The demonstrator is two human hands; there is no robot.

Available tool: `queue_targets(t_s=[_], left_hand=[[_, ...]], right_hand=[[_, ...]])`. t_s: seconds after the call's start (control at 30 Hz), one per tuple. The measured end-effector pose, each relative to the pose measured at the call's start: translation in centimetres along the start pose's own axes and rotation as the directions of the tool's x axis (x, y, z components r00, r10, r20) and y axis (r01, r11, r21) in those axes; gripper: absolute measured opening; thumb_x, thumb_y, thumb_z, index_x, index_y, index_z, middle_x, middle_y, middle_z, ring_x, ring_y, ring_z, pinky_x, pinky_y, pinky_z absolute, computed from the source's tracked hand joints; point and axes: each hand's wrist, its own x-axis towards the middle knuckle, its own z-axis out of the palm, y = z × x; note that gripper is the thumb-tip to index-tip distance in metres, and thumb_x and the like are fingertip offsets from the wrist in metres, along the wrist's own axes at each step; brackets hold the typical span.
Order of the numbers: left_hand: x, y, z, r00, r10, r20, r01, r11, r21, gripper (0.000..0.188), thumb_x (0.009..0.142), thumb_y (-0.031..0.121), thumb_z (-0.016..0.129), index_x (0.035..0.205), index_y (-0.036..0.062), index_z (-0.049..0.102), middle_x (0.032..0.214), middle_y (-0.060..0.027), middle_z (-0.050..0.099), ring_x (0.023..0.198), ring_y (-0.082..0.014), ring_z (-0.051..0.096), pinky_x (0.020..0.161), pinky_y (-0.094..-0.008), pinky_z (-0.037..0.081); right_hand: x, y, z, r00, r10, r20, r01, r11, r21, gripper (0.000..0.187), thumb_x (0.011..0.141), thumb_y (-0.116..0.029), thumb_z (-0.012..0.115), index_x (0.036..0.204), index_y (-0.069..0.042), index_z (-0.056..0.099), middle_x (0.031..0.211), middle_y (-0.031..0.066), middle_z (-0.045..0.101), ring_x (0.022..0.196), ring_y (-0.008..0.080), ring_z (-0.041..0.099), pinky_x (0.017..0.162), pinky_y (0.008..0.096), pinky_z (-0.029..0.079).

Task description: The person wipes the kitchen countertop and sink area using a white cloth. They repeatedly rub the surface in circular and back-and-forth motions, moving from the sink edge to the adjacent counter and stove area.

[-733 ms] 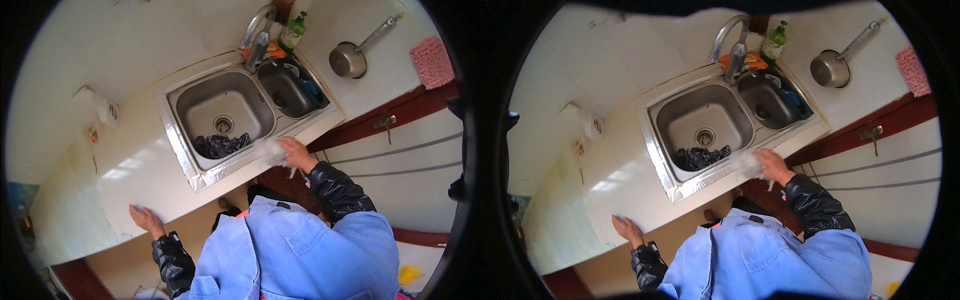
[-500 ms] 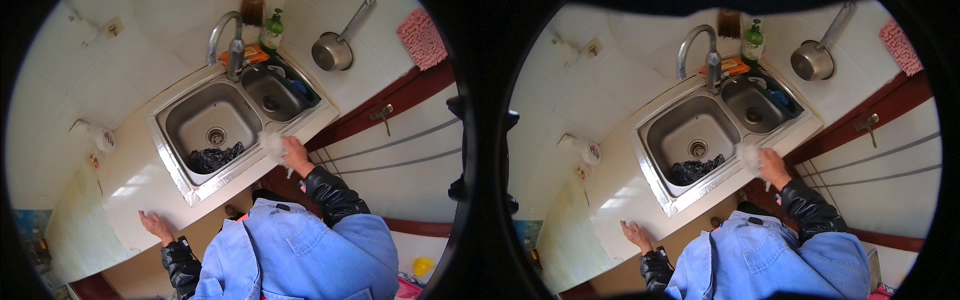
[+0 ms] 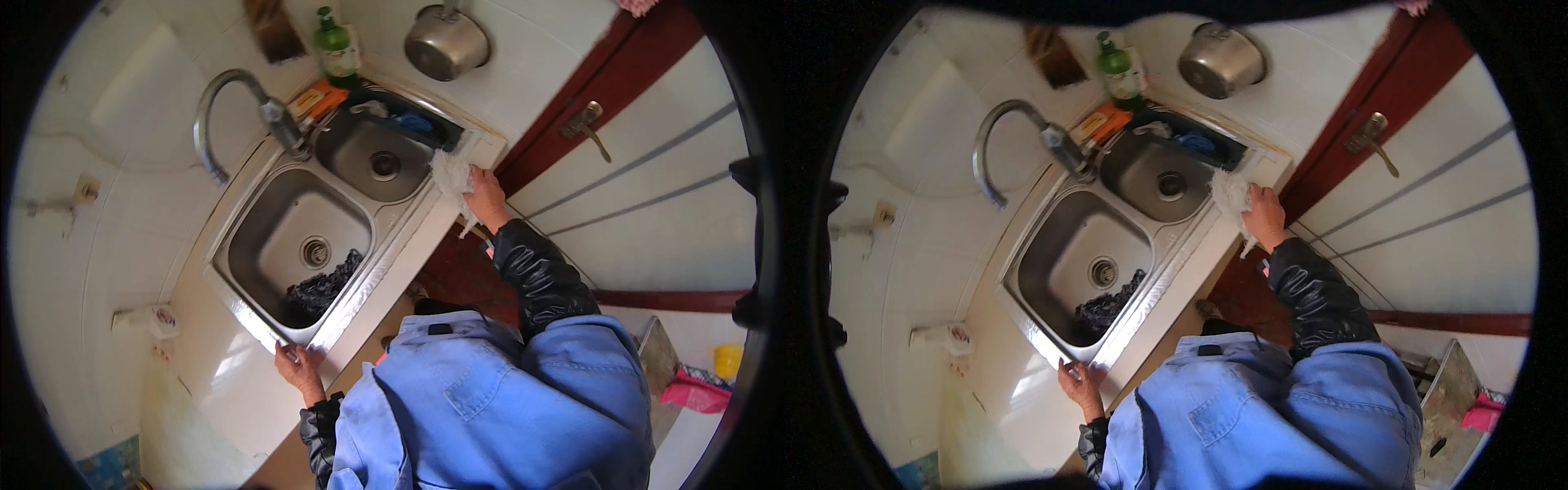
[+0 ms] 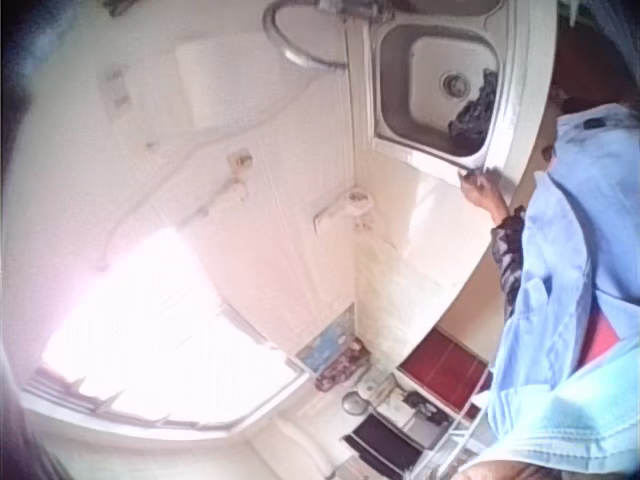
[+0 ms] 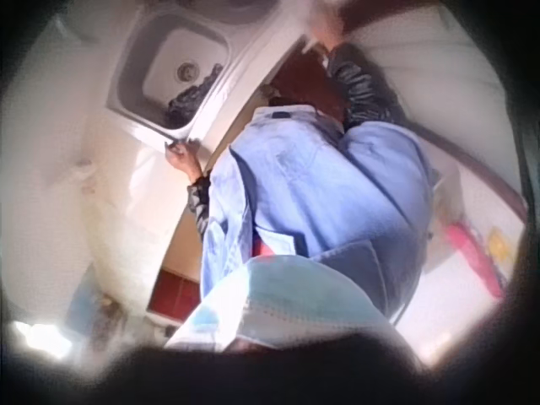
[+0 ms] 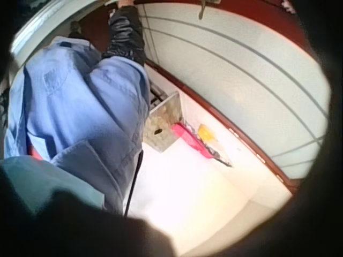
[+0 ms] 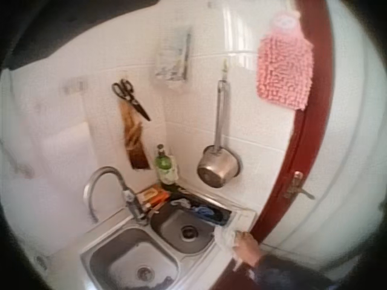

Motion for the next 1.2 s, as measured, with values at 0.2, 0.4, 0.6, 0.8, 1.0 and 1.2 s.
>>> queue_targets(t_s=[0.2,0.4,0.6,0.8,1.0,1.2], left_hand=[[-0.6,-1.3,0.6,1.000,-0.012,-0.010,0.014,0.958,0.287,0.070,0.089,0.019,0.067,0.147,-0.0049,0.038,0.141,-0.0266,0.049,0.130,-0.0438,0.046,0.111,-0.0489,0.038],[-0.9,-0.8,0.8,0.993,-0.107,0.054,0.089,0.961,0.261,0.070,0.092,0.021,0.063,0.149,-0.0081,0.035,0.149,-0.0311,0.040,0.138,-0.0456,0.039,0.117,-0.0481,0.033],[-0.8,-0.6,0.8,0.996,-0.078,0.042,0.057,0.928,0.369,0.070,0.095,0.029,0.060,0.150,-0.0063,0.035,0.148,-0.0300,0.041,0.136,-0.0456,0.042,0.115,-0.0484,0.035],[-0.6,-0.3,1.2,0.985,-0.174,0.009,0.162,0.934,0.317,0.072,0.096,0.035,0.059,0.152,-0.0039,0.035,0.147,-0.0284,0.044,0.133,-0.0445,0.045,0.113,-0.0479,0.037],[-0.5,0.0,1.6,0.987,-0.156,-0.030,0.149,0.850,0.505,0.074,0.094,0.038,0.063,0.153,0.0026,0.036,0.144,-0.0247,0.047,0.129,-0.0427,0.047,0.105,-0.0502,0.041],[-0.6,0.1,1.3,0.987,-0.154,-0.054,0.162,0.895,0.415,0.071,0.095,0.036,0.063,0.153,0.0047,0.037,0.147,-0.0217,0.046,0.133,-0.0398,0.044,0.109,-0.0486,0.038]], right_hand=[[-4.0,-2.9,1.2,0.913,-0.399,0.085,0.394,0.917,0.063,0.051,0.076,-0.018,0.073,0.125,-0.014,0.061,0.110,0.0140,0.059,0.104,0.0365,0.060,0.087,0.0465,0.052],[0.1,0.7,0.7,0.969,-0.241,0.045,0.237,0.969,0.073,0.050,0.076,-0.012,0.069,0.125,-0.014,0.060,0.108,0.0134,0.060,0.102,0.0364,0.061,0.085,0.0472,0.052],[8.3,8.3,-1.2,0.968,0.218,-0.127,-0.233,0.966,-0.111,0.064,0.073,-0.011,0.073,0.135,-0.011,0.055,0.118,0.0182,0.057,0.110,0.0423,0.057,0.085,0.0513,0.052],[2.4,3.6,-0.1,0.973,-0.231,0.020,0.231,0.972,-0.031,0.060,0.074,-0.013,0.072,0.132,-0.012,0.056,0.118,0.0170,0.057,0.108,0.0388,0.057,0.088,0.0507,0.050],[-2.0,-0.7,0.3,0.830,-0.552,0.083,0.546,0.833,0.089,0.055,0.077,-0.017,0.071,0.130,-0.010,0.059,0.120,0.0155,0.058,0.102,0.0381,0.059,0.086,0.0467,0.052],[-1.7,-2.7,-0.7,0.901,-0.413,0.135,0.423,0.904,-0.060,0.060,0.073,-0.022,0.076,0.129,-0.011,0.059,0.114,0.0144,0.058,0.101,0.0376,0.061,0.084,0.0468,0.052]])
